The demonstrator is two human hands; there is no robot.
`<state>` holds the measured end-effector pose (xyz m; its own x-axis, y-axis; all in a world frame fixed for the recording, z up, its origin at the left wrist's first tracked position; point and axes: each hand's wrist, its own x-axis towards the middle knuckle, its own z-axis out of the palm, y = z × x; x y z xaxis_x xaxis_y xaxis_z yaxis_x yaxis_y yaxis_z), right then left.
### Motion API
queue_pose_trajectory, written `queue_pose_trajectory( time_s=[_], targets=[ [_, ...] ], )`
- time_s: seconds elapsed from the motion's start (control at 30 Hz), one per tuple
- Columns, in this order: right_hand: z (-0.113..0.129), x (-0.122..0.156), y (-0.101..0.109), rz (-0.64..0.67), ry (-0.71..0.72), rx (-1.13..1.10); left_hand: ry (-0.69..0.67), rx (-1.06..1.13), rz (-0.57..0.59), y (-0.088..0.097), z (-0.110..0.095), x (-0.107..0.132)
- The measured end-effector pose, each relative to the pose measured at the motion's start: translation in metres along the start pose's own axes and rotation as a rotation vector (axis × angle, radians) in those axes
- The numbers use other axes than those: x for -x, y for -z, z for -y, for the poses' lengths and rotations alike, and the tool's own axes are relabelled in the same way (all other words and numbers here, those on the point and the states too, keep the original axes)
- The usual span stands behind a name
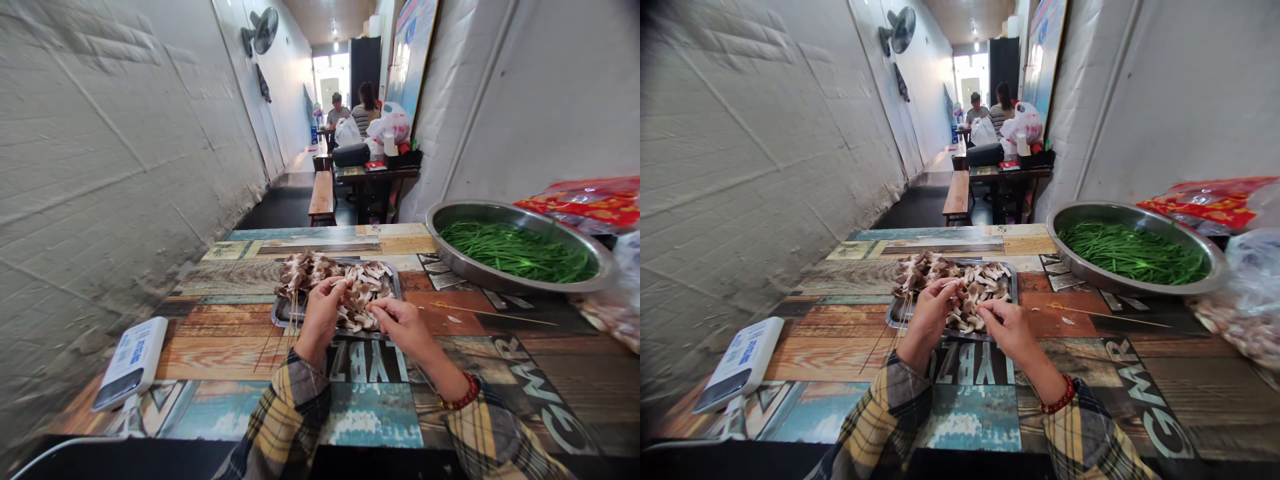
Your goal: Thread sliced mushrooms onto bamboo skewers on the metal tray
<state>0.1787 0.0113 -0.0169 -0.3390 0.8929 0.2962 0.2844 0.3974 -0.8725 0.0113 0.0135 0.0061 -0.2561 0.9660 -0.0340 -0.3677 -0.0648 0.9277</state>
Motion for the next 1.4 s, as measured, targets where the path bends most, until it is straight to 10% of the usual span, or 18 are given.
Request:
queue_pose_trajectory(
  time_s=[0.77,1.4],
  targets=[
    [-0.0025,-0.0005,-0.0016,0.037,-0.007,-0.010,-0.105,-0.121,0.060,-0.0022,0.0008,0.0018],
    [0.0025,0.0012,-0.0016,0.019,0.016,0.017,0.019,0.229,0.059,-0.0033,-0.0027,0.0019]
  ],
)
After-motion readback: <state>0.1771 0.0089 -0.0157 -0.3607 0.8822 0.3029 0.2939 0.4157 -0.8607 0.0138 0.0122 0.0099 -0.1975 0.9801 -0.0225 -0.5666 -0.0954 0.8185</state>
